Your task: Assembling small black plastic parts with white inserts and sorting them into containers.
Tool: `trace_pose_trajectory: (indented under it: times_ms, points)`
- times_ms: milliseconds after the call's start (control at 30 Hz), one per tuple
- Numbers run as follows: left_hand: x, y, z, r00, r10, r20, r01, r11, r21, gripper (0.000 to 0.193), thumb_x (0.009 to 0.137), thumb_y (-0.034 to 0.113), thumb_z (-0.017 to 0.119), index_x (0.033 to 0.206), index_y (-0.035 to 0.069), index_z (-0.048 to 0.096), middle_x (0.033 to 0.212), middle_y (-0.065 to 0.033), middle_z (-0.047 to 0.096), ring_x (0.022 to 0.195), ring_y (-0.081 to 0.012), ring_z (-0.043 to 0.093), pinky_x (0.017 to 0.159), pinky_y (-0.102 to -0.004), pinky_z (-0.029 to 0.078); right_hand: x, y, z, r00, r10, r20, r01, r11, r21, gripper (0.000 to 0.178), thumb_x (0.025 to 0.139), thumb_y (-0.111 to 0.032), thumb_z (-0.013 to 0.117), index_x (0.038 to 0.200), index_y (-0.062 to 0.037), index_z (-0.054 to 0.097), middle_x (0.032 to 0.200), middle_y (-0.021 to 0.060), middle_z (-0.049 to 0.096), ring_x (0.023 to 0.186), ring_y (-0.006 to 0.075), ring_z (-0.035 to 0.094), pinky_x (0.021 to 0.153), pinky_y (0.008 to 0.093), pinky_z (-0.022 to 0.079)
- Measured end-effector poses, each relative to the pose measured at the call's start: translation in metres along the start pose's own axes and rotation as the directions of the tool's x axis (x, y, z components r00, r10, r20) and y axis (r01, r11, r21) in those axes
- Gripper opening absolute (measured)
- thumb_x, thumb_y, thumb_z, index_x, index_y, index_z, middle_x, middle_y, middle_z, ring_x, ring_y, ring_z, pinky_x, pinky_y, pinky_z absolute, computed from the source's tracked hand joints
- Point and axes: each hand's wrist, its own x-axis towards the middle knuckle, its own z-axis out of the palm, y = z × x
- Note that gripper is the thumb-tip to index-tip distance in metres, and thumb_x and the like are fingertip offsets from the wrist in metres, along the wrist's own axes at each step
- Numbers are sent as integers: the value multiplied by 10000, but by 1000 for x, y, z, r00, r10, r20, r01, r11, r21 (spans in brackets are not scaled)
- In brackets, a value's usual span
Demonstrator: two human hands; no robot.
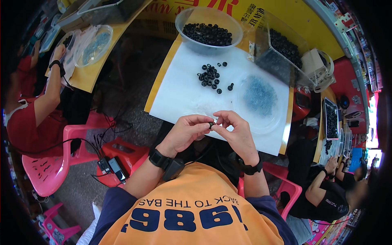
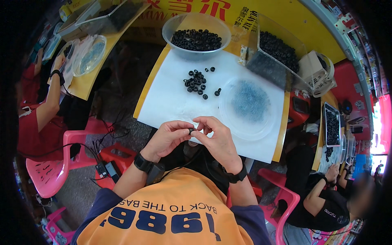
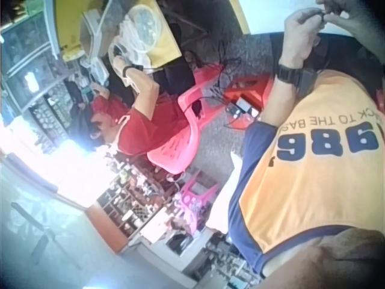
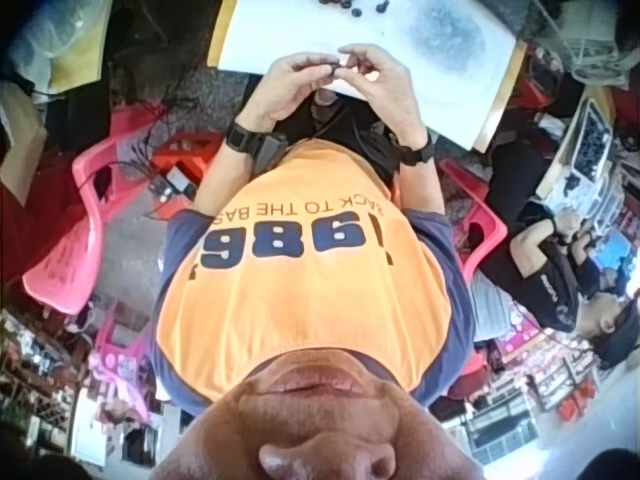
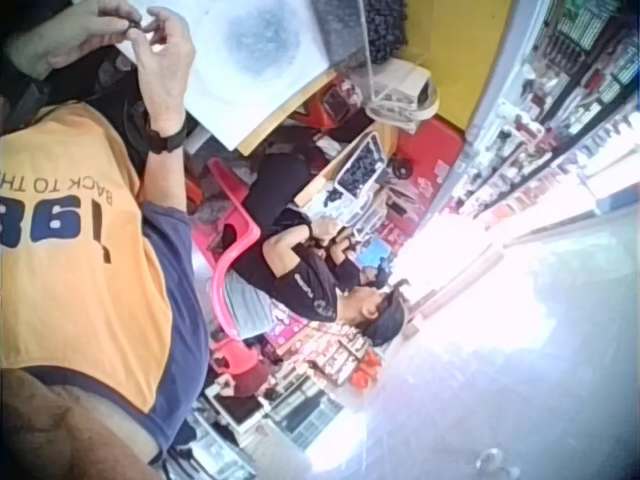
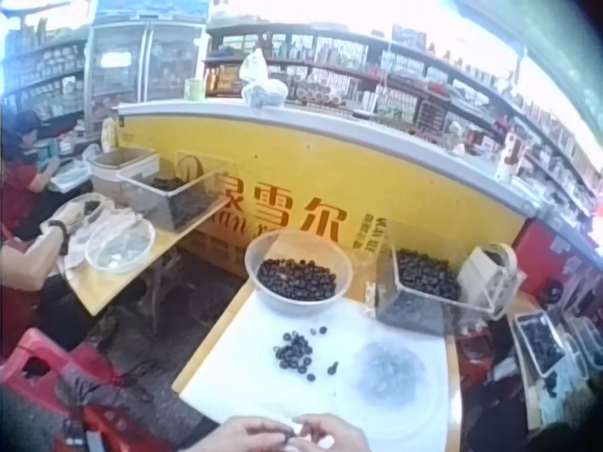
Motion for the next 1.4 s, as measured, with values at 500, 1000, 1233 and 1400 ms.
trace_pose_trajectory:
  times_ms: [500,1000,1233,1400]
  points:
    - [-9,-7,-28,999,-43,1,39,899,-436,203,998,57,560,1190,-6,566,1097,-123,646,964,-181,661,852,-265,585,134,39,-58,936,-297,187,317,486,-814,166,836,-3,575,910,-24,722,897,145,709,895,346,629,767,425,531]
    - [-44,-15,-57,1000,-18,7,19,888,-460,199,972,27,596,1166,-9,624,1076,-112,680,969,-161,673,876,-262,581,145,35,-38,972,97,215,169,350,-921,171,880,-56,533,963,-20,678,980,170,692,917,333,675,777,420,544]
    - [-49,-14,-57,1000,-7,25,17,898,-439,199,974,36,600,1166,-4,631,1080,-108,681,974,-166,673,881,-270,576,153,46,-46,1000,-5,14,11,856,-518,214,853,-62,601,1036,-32,708,923,172,717,911,340,665,803,417,528]
    - [-52,-10,-53,999,-2,44,20,910,-414,195,977,44,598,1164,-2,634,1083,-107,681,977,-167,674,875,-272,576,142,42,-52,977,-137,164,212,522,-826,194,813,-54,634,976,-51,740,909,157,721,921,337,659,828,438,526]
